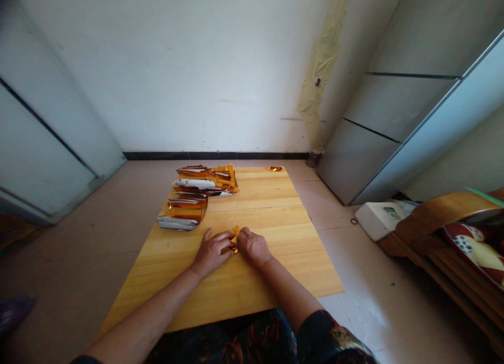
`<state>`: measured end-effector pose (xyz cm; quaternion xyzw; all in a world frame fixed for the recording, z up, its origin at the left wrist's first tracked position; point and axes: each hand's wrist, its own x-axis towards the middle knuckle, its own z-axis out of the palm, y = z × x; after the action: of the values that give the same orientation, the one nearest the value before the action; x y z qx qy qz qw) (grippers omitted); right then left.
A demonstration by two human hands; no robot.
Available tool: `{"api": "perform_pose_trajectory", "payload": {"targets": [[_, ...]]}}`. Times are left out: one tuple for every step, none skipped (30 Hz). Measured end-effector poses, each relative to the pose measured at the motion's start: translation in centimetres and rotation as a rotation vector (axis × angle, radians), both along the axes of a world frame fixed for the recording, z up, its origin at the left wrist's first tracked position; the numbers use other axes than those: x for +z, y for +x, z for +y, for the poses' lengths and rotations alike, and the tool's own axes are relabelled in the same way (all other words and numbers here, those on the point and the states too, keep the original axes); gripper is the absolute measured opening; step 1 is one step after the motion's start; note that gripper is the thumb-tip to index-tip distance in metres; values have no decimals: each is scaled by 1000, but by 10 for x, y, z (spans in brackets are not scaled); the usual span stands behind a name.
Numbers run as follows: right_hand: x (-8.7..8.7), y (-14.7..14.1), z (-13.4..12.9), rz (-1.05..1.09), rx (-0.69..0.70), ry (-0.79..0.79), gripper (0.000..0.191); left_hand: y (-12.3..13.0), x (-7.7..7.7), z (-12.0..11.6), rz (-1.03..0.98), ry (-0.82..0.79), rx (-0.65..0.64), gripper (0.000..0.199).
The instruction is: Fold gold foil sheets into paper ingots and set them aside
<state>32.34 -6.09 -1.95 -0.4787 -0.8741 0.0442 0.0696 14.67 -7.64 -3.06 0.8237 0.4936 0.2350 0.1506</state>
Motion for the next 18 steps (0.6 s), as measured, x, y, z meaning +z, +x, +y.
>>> {"api": "perform_pose_trajectory", "payload": {"targets": [[2, -1, 0, -8, -3, -9, 16, 0, 0, 0, 4, 6, -3, 9], [3, -1, 0, -12, -8, -21, 16, -1, 0, 0, 6, 12, -5, 9], [5, -2, 1, -11, -13, -33, 17, -1, -1, 0, 6, 16, -6, 10], [6, -2, 1, -6, -21, -43, 17, -1, 0, 0, 3, 17, -6, 11], [8, -3, 1, -4, -26, -52, 18, 0, 0, 0, -2, 13, -4, 12], [9, -3, 1, -5, -31, -61, 19, 0, 0, 0, -8, 6, 0, 12], [10, -4, 1, -10, -34, -69, 20, 0, 1, -1, -15, -4, 6, 12], [10, -4, 1, -18, -35, -74, 21, 0, 1, -1, -22, -14, 11, 12], [11, -4, 1, -32, -34, -78, 22, 0, 2, -1, -26, -23, 13, 11], [11, -4, 1, -53, -31, -82, 22, 1, 2, -1, -28, -28, 11, 10], [11, -5, 2, -80, -28, -85, 23, 1, 2, -1, -29, -30, 7, 10], [11, -5, 2, -109, -24, -87, 23, 1, 2, -1, -28, -32, 3, 10], [11, -5, 2, -135, -16, -86, 23, 1, 2, 0, -26, -32, -1, 10], [12, -5, 2, -156, -8, -84, 23, 0, 2, 0, -23, -33, -3, 10], [12, -5, 2, -168, -1, -81, 23, 0, 1, 0, -20, -32, -4, 11], [12, -5, 2, -170, 6, -77, 23, 0, 1, 0, -16, -30, -4, 12], [13, -5, 2, -168, 10, -73, 23, 0, 1, 1, -12, -27, -4, 13], [13, -5, 1, -162, 10, -69, 23, 0, 0, 1, -9, -23, -5, 13]]}}
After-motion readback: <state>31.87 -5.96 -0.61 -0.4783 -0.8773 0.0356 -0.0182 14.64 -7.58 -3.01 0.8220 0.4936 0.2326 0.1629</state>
